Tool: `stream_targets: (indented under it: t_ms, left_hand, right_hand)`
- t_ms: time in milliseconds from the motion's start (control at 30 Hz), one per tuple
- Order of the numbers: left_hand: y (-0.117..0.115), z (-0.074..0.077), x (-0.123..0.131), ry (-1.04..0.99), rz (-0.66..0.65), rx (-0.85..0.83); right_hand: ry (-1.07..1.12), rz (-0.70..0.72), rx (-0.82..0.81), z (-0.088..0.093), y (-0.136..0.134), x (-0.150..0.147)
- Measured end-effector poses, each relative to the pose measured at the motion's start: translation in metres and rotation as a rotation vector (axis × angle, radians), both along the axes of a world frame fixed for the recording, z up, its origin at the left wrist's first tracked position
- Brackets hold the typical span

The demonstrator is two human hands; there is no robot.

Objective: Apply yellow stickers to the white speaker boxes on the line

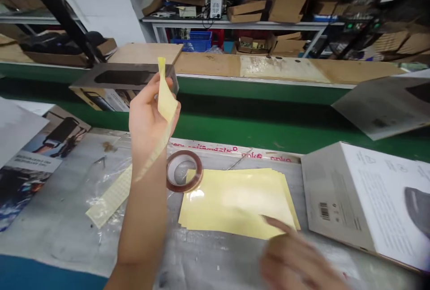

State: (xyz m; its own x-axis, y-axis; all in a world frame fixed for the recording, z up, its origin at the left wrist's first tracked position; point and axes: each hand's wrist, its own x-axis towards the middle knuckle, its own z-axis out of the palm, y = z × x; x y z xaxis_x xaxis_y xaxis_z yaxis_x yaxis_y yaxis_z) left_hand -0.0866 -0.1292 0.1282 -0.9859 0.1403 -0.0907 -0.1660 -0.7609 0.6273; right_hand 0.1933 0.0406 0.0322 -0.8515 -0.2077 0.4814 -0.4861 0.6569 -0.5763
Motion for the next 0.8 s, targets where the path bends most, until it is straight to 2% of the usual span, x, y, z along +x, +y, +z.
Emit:
stream_targets:
  t_ms: [33,67,133,200,267,400,467,567,800]
  left_hand:
    - [-0.004,0.003,0.001,0.003,0.030,0.002]
    - [-0.008,0.004,0.002,0.012,0.048,0.011]
    - [-0.014,0.003,0.001,0.040,0.047,0.037]
    - [-0.018,-0.002,-0.002,0.054,0.040,0.056]
    - [-0.020,-0.009,-0.006,0.053,0.010,0.083]
    - [-0.022,-0.022,-0.013,0.092,-0.105,0.254]
    - [-0.022,-0.025,-0.013,0.082,-0.132,0.298]
    - [-0.021,-0.027,-0.012,0.084,-0.152,0.306]
    - [-0.017,-0.027,-0.011,0.073,-0.166,0.327]
  right_hand:
    - [-0.064,0.139,0.166,-0.007,-0.030,-0.016]
    - [-0.097,0.197,0.253,-0.015,-0.055,-0.032]
    - [-0.193,0.206,0.334,-0.033,-0.090,-0.056]
    - [-0.233,0.157,0.317,-0.047,-0.108,-0.070]
    - [-0.228,0.139,0.335,-0.053,-0.117,-0.077]
    - [-0.221,0.099,0.457,-0.053,-0.123,-0.080]
    - [-0.187,0.081,0.462,-0.054,-0.124,-0.080]
    - [-0.132,0.038,0.422,-0.059,-0.126,-0.081]
    - [-0.098,0.029,0.487,-0.066,-0.128,-0.087]
